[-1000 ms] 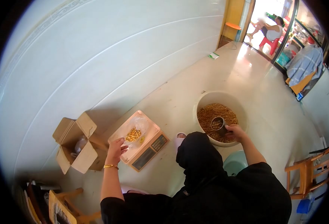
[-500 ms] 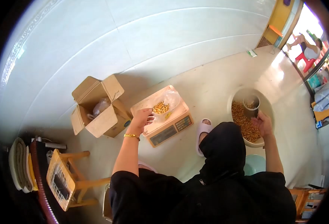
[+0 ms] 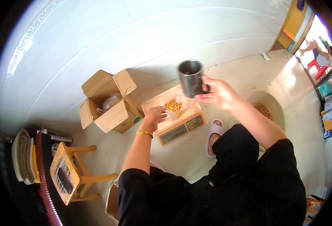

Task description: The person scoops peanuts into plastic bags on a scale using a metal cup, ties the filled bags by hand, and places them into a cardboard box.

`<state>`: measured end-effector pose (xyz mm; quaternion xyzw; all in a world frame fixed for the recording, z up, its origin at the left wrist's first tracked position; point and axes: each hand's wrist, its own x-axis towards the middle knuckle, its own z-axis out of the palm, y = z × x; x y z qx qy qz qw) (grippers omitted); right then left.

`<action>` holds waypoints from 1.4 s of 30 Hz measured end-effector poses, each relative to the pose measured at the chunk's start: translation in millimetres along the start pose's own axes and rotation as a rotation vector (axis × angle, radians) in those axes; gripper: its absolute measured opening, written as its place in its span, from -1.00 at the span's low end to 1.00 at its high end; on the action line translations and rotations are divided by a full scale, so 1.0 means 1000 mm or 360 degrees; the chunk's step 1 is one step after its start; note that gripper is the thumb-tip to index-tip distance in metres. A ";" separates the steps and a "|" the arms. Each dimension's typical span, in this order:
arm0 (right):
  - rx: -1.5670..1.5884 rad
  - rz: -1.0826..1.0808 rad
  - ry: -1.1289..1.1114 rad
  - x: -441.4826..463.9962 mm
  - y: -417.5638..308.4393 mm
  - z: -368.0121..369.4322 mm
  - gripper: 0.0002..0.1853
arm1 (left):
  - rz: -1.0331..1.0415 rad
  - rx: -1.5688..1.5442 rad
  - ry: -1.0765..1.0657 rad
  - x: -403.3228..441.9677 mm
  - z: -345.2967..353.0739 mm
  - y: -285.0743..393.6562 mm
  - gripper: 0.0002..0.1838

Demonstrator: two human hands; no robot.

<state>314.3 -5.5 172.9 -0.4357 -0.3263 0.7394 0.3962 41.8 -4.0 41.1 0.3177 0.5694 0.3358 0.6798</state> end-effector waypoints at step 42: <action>-0.2609 -0.0373 0.0405 0.134 0.123 0.019 -0.62 | -0.0036 -0.0448 0.0116 -0.019 -0.005 0.002 -0.59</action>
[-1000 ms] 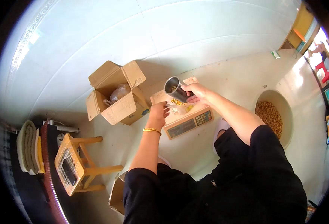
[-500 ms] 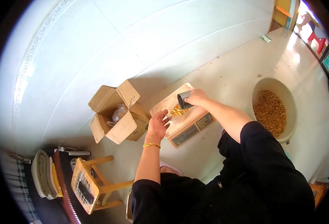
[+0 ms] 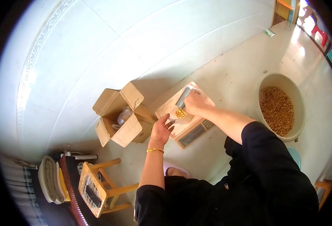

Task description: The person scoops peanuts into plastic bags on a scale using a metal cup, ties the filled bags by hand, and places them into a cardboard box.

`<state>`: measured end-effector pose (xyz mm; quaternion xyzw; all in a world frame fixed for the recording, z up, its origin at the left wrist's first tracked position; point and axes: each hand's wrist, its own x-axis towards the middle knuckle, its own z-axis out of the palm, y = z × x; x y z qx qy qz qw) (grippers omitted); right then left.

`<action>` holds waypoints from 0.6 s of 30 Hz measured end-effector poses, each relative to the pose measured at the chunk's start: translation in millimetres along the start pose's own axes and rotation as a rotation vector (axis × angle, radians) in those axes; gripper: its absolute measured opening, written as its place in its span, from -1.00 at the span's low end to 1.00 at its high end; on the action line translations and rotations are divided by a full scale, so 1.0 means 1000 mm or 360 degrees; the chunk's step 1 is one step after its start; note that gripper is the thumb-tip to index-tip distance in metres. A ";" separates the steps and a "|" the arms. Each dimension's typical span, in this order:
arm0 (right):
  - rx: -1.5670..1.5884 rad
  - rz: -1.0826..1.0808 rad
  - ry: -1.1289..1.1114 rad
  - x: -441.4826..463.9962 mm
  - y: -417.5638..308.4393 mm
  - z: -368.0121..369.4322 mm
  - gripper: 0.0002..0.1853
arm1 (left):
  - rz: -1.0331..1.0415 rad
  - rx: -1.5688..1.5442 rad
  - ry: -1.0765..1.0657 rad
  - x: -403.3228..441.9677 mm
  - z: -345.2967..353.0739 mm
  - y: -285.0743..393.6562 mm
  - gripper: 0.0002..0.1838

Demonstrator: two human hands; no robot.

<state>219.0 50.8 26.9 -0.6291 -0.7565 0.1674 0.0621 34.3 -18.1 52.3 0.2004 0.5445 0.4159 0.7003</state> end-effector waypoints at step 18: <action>-0.0168 -0.0062 -0.0032 -0.002 0.000 -0.015 -0.65 | -0.0062 0.0112 -0.0010 -0.002 0.002 -0.004 -0.57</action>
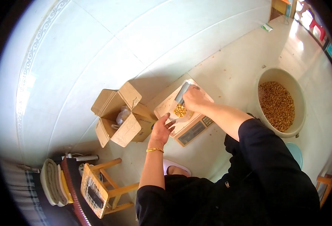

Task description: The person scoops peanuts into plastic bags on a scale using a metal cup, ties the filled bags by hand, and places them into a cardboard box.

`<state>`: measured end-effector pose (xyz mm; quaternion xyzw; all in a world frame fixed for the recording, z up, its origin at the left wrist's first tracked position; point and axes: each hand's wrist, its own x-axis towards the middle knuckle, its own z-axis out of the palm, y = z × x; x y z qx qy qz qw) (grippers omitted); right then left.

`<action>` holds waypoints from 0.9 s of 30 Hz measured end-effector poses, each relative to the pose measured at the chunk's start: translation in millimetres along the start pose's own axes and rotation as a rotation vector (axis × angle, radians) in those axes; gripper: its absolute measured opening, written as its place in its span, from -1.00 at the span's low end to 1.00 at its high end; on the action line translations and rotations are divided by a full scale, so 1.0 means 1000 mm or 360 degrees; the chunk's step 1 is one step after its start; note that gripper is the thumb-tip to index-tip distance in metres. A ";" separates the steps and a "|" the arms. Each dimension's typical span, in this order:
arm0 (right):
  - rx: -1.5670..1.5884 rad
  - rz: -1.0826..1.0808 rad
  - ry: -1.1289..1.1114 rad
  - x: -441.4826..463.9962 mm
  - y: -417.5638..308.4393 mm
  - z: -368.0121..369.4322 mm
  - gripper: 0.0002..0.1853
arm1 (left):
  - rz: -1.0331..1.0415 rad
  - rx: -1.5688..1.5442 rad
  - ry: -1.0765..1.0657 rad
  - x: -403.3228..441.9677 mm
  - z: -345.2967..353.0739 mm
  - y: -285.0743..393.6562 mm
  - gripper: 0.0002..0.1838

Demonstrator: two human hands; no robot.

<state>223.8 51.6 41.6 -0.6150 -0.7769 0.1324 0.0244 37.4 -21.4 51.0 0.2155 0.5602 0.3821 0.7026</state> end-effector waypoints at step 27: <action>-0.0004 -0.0161 0.0210 0.000 0.006 0.005 -0.71 | 0.0007 0.0052 0.0006 0.004 -0.004 -0.001 -0.58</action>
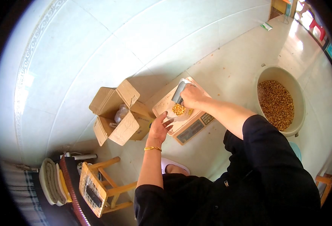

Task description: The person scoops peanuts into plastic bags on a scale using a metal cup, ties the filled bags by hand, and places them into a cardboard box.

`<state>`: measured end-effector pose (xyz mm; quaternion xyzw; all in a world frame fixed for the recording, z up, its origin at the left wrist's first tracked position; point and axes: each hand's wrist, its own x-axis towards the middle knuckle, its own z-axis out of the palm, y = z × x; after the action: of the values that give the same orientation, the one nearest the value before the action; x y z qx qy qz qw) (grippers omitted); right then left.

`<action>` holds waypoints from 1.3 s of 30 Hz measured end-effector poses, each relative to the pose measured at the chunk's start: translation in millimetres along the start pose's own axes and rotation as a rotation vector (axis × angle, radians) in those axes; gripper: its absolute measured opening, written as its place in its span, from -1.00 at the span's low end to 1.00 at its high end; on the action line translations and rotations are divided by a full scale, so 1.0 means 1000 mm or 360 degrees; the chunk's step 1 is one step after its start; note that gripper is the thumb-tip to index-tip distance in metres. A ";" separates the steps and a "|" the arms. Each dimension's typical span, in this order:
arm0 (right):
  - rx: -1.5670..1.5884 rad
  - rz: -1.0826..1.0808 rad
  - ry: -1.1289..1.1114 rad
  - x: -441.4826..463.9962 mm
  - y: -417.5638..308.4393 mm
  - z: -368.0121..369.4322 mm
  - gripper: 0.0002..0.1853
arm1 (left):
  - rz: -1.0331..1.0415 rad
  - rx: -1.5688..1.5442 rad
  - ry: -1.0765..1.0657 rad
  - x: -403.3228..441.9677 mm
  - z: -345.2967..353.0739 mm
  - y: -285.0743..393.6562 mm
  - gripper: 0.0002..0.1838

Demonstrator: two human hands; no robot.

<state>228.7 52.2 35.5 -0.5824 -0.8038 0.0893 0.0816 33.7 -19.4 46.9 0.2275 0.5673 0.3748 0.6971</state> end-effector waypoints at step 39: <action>0.0142 -0.0134 -0.0145 -0.009 -0.008 -0.032 -0.76 | 0.0031 0.0069 0.0402 0.010 -0.008 -0.002 -0.60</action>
<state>231.3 42.3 68.0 -0.5393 -0.8256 0.1480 0.0745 27.5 -13.9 36.8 0.1990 0.6563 0.3949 0.6113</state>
